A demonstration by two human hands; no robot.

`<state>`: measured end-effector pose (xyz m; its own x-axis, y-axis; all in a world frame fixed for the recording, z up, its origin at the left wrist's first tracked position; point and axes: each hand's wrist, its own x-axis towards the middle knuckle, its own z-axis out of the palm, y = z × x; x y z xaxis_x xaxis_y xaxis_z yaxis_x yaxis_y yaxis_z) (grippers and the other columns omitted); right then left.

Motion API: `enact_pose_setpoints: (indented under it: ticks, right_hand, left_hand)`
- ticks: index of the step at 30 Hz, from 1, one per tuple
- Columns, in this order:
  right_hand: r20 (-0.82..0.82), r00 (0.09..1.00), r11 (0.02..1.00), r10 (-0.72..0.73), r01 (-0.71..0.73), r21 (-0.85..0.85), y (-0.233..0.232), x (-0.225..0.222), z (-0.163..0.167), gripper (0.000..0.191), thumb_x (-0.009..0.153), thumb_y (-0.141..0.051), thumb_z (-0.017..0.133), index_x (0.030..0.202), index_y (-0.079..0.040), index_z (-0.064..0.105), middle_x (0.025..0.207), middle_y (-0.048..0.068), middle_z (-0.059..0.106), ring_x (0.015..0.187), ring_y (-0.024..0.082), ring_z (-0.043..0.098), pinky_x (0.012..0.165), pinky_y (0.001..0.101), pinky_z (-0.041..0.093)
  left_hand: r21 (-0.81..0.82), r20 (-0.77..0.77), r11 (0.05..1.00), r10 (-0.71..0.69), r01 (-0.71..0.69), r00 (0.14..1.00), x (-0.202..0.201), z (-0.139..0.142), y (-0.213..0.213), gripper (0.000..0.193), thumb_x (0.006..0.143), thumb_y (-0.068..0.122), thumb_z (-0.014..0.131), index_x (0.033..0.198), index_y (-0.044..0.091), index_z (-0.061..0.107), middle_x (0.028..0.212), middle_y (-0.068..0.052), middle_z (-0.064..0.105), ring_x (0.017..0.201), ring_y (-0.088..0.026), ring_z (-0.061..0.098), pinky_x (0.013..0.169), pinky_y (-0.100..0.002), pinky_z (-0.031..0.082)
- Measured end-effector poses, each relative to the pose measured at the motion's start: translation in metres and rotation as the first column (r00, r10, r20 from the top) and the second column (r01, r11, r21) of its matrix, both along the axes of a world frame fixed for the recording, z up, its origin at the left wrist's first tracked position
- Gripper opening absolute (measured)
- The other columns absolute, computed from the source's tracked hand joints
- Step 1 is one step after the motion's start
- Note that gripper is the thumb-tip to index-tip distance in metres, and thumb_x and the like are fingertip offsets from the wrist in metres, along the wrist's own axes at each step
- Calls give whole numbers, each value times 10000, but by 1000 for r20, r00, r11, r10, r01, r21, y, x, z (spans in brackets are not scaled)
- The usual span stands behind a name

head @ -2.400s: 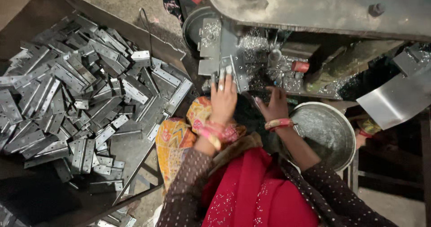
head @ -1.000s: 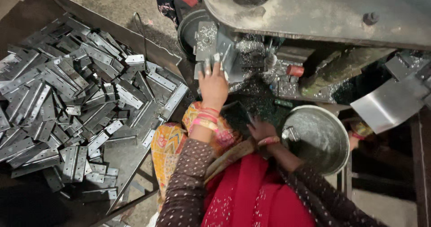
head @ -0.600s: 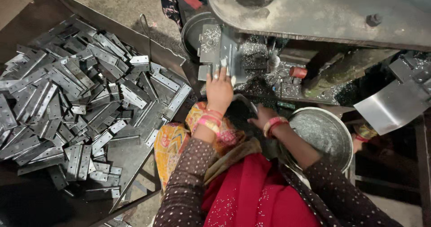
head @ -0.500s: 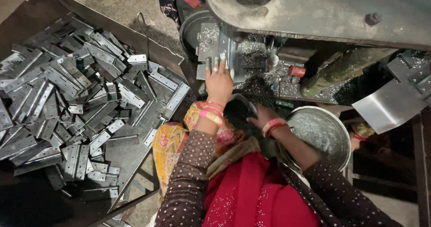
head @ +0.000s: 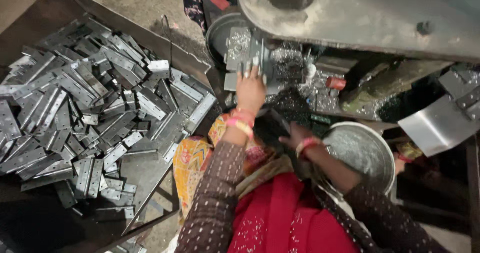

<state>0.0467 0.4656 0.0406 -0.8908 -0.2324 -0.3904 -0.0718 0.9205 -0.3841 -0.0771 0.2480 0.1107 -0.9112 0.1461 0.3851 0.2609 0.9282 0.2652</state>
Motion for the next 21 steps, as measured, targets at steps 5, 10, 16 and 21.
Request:
enact_pose_setpoints:
  ticks: [5,10,16,21]
  right_hand:
    - [19,991,992,-130,130,3,-6,16,-5,564,901,-478,686,1184,-2,577,1042,273,715,975,467,695,841,550,554]
    - [-125,979,984,-159,147,-102,-13,46,-26,521,963,-437,608,1270,-21,551,1029,288,720,946,480,694,808,565,556]
    - [76,995,996,-67,63,55,-2,6,-2,657,891,-489,706,1227,36,499,1044,313,703,978,471,695,837,547,557]
    - [7,998,996,-63,63,61,-5,6,13,621,876,-510,703,1209,-10,547,1040,298,717,976,466,697,830,546,557]
  left_hand:
    - [4,61,1000,20,-20,998,-17,4,11,357,978,255,537,1191,58,744,1431,-144,587,1409,-361,466,1184,-557,305]
    - [31,-82,1000,-1,3,997,5,-2,3,393,969,274,561,1201,11,738,1463,-143,576,1391,-376,461,1168,-555,300]
    - [-70,-15,997,-22,21,1000,13,11,-5,346,968,275,559,1124,47,767,1454,-104,579,1388,-303,500,1196,-564,291]
    - [-116,227,993,17,9,974,-19,25,-5,338,1025,300,525,1073,85,781,1464,-68,571,1363,-283,514,1178,-579,292]
